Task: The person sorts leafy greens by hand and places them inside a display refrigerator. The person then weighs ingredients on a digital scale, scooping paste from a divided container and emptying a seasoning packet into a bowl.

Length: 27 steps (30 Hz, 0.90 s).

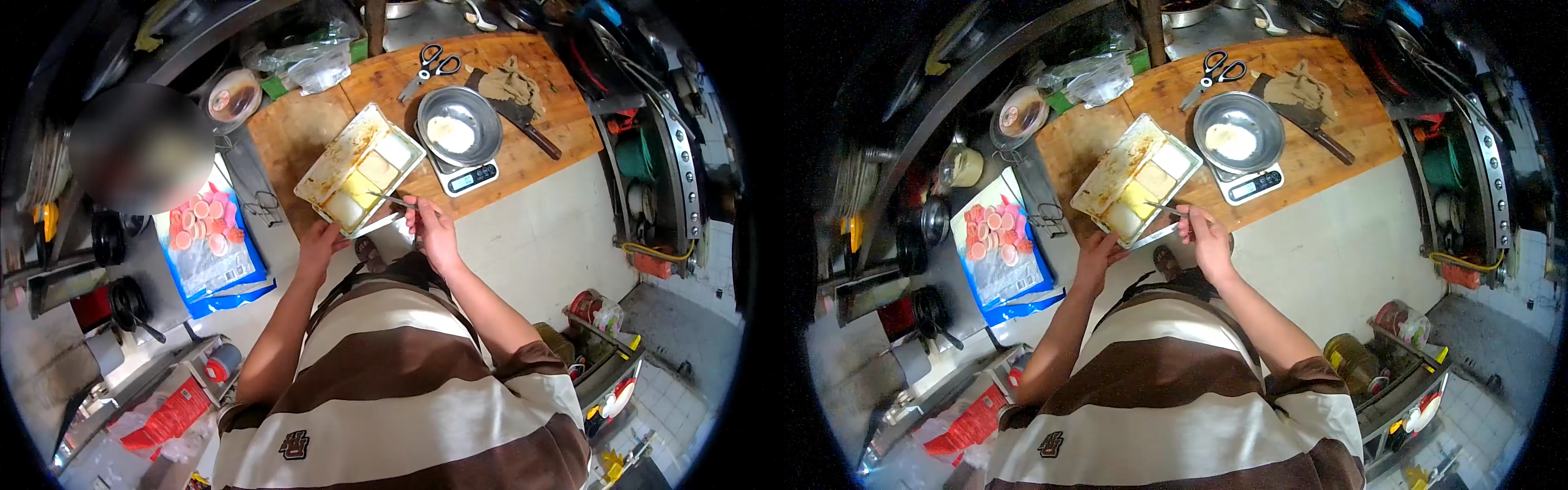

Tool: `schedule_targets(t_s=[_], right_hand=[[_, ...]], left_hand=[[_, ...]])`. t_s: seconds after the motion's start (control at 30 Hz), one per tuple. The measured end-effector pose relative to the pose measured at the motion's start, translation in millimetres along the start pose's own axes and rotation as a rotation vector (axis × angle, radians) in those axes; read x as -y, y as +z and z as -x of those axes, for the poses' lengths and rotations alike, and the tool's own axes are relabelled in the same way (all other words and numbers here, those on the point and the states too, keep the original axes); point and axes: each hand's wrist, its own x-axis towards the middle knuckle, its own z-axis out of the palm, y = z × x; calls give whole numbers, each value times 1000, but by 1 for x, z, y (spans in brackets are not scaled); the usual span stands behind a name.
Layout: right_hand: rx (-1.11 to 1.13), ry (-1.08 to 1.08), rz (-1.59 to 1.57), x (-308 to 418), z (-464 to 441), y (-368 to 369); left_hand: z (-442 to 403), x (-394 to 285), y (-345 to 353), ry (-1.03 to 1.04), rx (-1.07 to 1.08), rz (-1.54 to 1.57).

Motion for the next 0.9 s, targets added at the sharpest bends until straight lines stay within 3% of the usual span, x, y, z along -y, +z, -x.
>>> schedule_targets(t_s=[0.4,0.6,0.8,0.9], right_hand=[[-5,-48,-243,31,18,-14],[-101,-236,-290,60,5,-43],[-230,-376,-156,82,-38,-70],[-231,-447,209,79,-52,-77]], left_hand=[[2,-3,1,-15,3,-31],[-2,0,-1,7,7,-5],[0,-1,1,-8,-13,-36],[3,-3,1,-8,-18,-37]])
